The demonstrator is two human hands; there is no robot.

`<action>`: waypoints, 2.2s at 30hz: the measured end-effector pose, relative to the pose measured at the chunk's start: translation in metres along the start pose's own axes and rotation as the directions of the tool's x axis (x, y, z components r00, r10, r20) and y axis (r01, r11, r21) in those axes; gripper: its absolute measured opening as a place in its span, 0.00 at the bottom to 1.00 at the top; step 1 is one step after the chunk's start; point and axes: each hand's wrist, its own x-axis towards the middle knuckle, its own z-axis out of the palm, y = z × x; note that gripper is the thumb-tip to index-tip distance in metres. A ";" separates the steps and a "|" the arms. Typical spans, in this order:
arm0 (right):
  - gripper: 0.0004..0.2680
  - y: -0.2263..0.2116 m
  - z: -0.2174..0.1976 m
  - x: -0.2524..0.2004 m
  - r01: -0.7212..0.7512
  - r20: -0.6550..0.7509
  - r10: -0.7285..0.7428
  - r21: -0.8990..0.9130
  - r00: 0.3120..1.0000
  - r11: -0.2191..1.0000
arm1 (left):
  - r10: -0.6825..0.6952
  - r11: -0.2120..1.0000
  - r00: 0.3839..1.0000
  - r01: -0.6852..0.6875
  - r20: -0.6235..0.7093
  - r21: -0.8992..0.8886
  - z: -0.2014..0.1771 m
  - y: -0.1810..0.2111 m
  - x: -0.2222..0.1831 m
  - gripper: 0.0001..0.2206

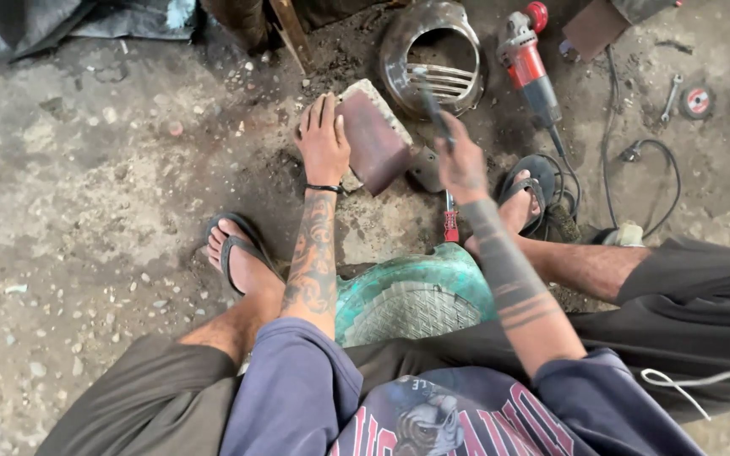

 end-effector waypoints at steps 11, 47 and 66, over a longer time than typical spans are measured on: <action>0.25 0.184 -0.006 -0.090 -0.362 0.005 0.444 -0.569 0.896 0.738 | 0.007 0.999 0.991 -0.013 -0.136 -0.043 0.017 -0.014 -0.004 0.18; 0.24 0.232 0.019 -0.100 -0.480 -0.204 0.435 -0.396 0.877 0.783 | -0.400 0.830 0.916 0.376 -0.029 0.412 0.013 0.054 -0.040 0.42; 0.22 0.117 -0.058 -0.058 -0.164 -0.156 0.347 0.660 0.925 0.733 | -0.510 0.676 0.856 0.463 -0.090 0.573 -0.054 0.075 -0.001 0.49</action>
